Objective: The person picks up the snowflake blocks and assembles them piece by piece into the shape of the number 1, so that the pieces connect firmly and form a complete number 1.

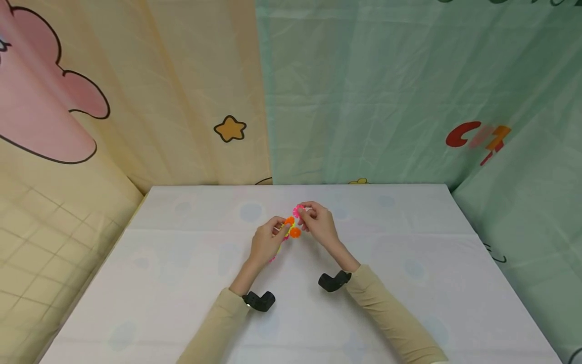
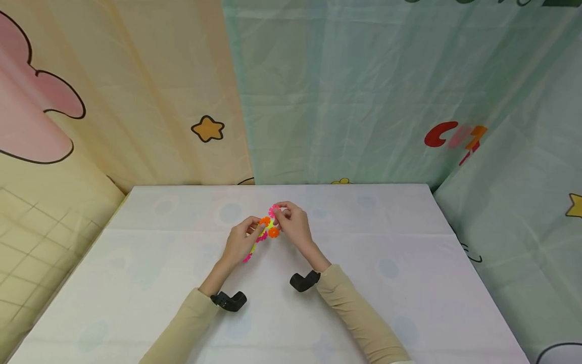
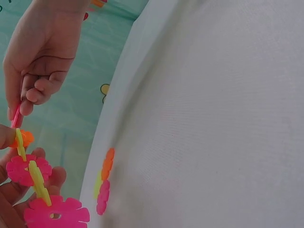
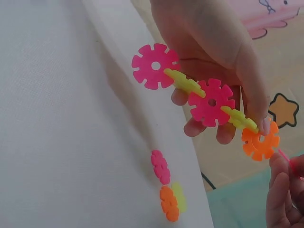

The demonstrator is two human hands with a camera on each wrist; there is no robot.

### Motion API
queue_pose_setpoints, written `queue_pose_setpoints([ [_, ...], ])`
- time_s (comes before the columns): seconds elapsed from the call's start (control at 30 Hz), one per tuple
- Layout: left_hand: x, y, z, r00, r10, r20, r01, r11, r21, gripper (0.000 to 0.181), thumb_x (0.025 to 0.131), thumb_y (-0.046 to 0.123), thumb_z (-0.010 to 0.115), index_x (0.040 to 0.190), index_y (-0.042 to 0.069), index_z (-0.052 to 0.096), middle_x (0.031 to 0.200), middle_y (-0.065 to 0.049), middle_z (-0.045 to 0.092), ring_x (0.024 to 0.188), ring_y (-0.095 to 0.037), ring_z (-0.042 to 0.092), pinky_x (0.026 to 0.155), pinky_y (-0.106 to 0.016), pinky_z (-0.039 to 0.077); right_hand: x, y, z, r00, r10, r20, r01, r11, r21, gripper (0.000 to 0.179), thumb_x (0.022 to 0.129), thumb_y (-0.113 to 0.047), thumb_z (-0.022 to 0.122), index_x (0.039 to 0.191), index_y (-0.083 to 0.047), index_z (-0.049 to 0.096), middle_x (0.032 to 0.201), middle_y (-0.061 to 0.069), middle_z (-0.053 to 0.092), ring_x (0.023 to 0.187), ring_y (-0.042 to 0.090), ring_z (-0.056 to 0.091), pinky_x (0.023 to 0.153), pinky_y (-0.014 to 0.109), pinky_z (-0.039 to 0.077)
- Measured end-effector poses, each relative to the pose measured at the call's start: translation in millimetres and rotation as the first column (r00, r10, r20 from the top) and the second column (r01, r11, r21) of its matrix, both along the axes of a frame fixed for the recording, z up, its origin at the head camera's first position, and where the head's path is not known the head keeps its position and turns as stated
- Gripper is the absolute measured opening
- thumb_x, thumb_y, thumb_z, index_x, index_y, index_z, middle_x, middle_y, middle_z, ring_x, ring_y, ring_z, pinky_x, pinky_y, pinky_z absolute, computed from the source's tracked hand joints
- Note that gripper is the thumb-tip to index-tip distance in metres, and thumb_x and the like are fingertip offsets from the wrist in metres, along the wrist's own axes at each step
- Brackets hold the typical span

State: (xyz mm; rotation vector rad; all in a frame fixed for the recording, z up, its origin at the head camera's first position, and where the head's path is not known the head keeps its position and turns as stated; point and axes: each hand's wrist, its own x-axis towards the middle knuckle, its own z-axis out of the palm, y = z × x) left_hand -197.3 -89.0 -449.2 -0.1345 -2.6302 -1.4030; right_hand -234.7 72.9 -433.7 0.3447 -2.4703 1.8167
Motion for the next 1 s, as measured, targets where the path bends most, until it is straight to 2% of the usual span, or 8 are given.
queue_pose_setpoints([
  [0.3,-0.7,4.5,2.7,1.000,0.008,-0.021,-0.008,1.000,-0.021,0.025,0.094,0.033,0.061,0.106,0.013,0.067,0.081,-0.004,0.068,0.069,-0.013,0.059,0.055,-0.024,0.044,0.1,0,3.8,1.000,-0.005,0.017,0.005,1.000,0.017,0.028,0.095,-0.017,0.061,0.117,-0.001,0.063,0.074,0.023,0.067,0.061,0.040,0.059,0.053,0.018,0.048],
  [0.43,0.0,6.3,3.5,0.999,0.013,-0.035,-0.014,0.999,-0.032,0.022,0.093,0.031,0.062,0.105,0.013,0.068,0.083,-0.004,0.068,0.069,-0.013,0.058,0.056,-0.025,0.044,1.7,0,3.9,1.000,-0.001,-0.007,0.001,1.000,0.031,0.026,0.094,-0.016,0.061,0.115,-0.002,0.064,0.074,0.024,0.066,0.055,0.030,0.057,0.051,0.018,0.046],
  [0.53,0.5,7.8,3.1,0.998,0.015,-0.056,-0.017,0.999,-0.037,0.019,0.093,0.029,0.062,0.103,0.013,0.068,0.082,-0.004,0.067,0.066,-0.013,0.056,0.056,-0.024,0.042,3.1,0,4.2,1.000,0.005,-0.029,-0.004,0.999,0.041,0.023,0.094,-0.015,0.061,0.114,-0.003,0.065,0.074,0.026,0.065,0.054,0.030,0.056,0.050,0.019,0.045],
  [0.63,0.4,10.2,3.2,0.995,0.010,-0.104,-0.016,0.998,-0.057,0.016,0.094,0.028,0.061,0.098,0.013,0.066,0.076,-0.003,0.065,0.062,-0.013,0.052,0.055,-0.023,0.041,3.6,0,4.9,0.998,-0.005,-0.065,0.008,0.999,0.048,0.021,0.094,-0.014,0.060,0.111,-0.003,0.066,0.072,0.026,0.064,0.054,0.033,0.056,0.049,0.019,0.045],
  [0.83,-0.8,16.8,4.0,0.981,0.012,-0.194,-0.028,0.997,-0.076,0.014,0.095,0.025,0.060,0.094,0.011,0.063,0.071,-0.003,0.063,0.062,-0.013,0.051,0.059,-0.022,0.043,2.5,-1,8.7,0.987,-0.050,-0.153,0.059,0.997,0.058,0.017,0.093,-0.011,0.060,0.105,-0.002,0.069,0.059,0.014,0.060,0.046,0.022,0.052,0.043,0.020,0.039],
  [1.0,-0.1,20.6,6.8,0.972,0.030,-0.232,-0.044,0.997,-0.056,0.015,0.094,0.024,0.061,0.093,0.010,0.064,0.074,-0.004,0.065,0.066,-0.015,0.054,0.062,-0.023,0.044,2.9,-1,15.1,0.983,-0.077,-0.169,0.088,0.995,0.056,0.015,0.092,-0.009,0.059,0.101,-0.003,0.070,0.053,0.006,0.054,0.041,0.013,0.043,0.039,0.021,0.032],
])
